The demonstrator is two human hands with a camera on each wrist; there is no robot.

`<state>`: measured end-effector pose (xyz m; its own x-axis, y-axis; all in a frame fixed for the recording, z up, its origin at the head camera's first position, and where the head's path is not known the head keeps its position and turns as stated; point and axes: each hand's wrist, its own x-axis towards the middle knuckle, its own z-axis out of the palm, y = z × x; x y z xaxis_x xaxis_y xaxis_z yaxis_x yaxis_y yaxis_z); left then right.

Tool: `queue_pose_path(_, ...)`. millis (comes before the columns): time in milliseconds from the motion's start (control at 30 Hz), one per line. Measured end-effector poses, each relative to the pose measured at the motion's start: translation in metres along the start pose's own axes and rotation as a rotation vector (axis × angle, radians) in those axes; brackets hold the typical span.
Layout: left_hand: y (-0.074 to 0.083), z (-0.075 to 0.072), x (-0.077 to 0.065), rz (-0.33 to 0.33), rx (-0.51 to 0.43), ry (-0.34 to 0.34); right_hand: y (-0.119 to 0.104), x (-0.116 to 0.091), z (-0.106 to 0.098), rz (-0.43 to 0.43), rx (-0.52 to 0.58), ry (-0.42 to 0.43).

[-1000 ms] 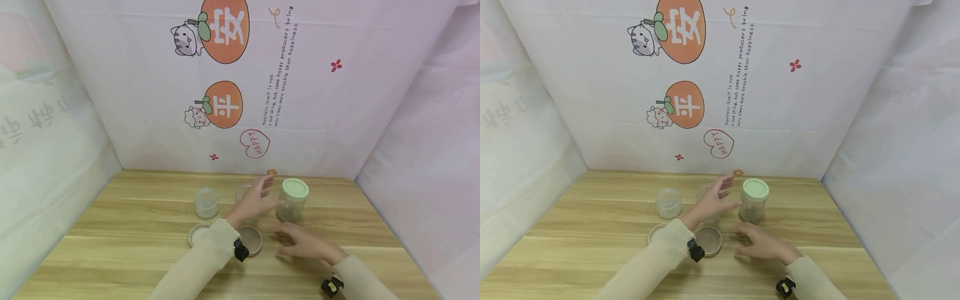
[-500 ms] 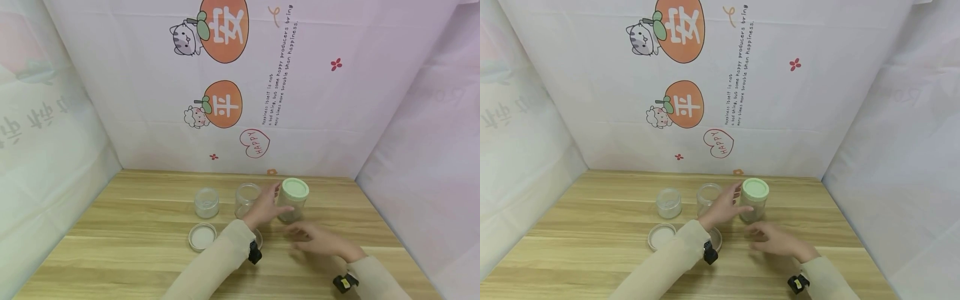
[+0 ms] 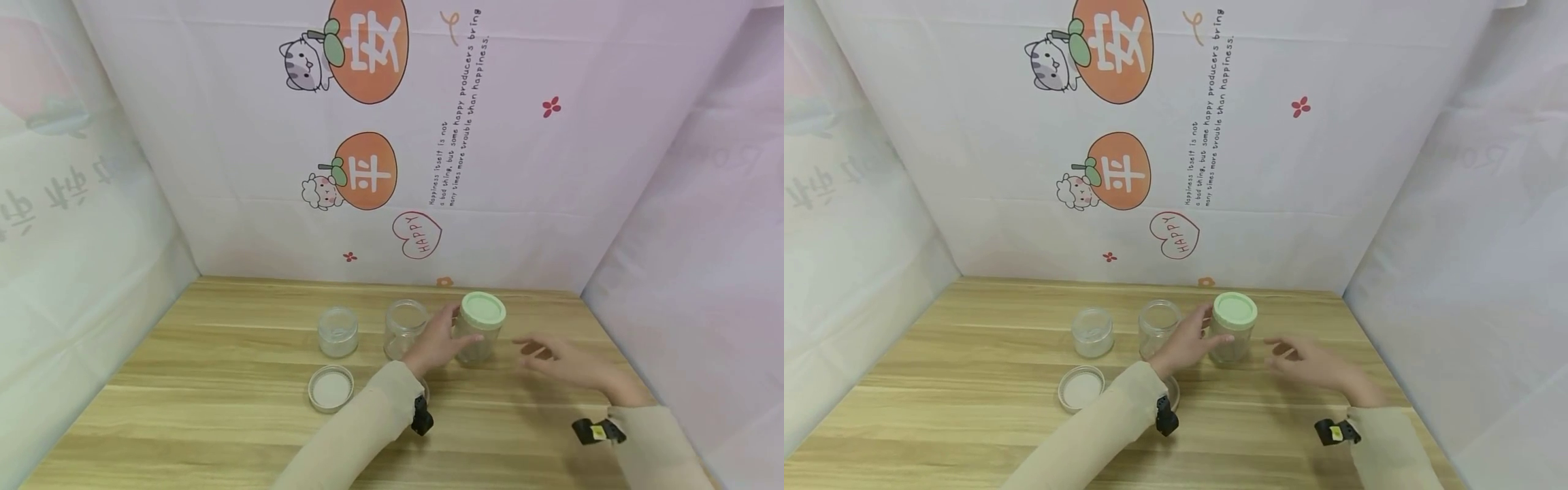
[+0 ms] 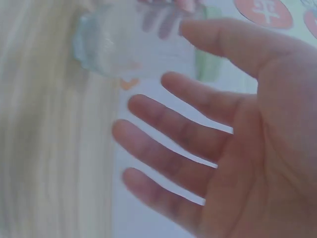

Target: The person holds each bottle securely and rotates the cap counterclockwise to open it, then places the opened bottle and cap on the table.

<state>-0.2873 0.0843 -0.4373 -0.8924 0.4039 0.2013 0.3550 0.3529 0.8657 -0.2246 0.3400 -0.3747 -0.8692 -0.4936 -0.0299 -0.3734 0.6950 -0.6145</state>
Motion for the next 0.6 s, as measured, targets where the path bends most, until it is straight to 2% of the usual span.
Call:
queue_pose_path(133,-0.001,0.002,0.0,-0.001,-0.019,0.0,-0.006,0.006,-0.01,0.008,-0.088,0.166)
queue_pose_path(267,0.0,0.001,-0.001,-0.002,-0.021,0.002,-0.014,0.026,-0.013,0.053,-0.187,0.26)
queue_pose_path(400,0.001,0.0,-0.002,0.008,-0.029,-0.003,-0.022,0.05,-0.012,0.085,-0.3,0.267)
queue_pose_path(600,-0.001,0.003,-0.001,-0.007,-0.045,0.012,-0.034,0.073,-0.007,0.046,-0.395,0.252)
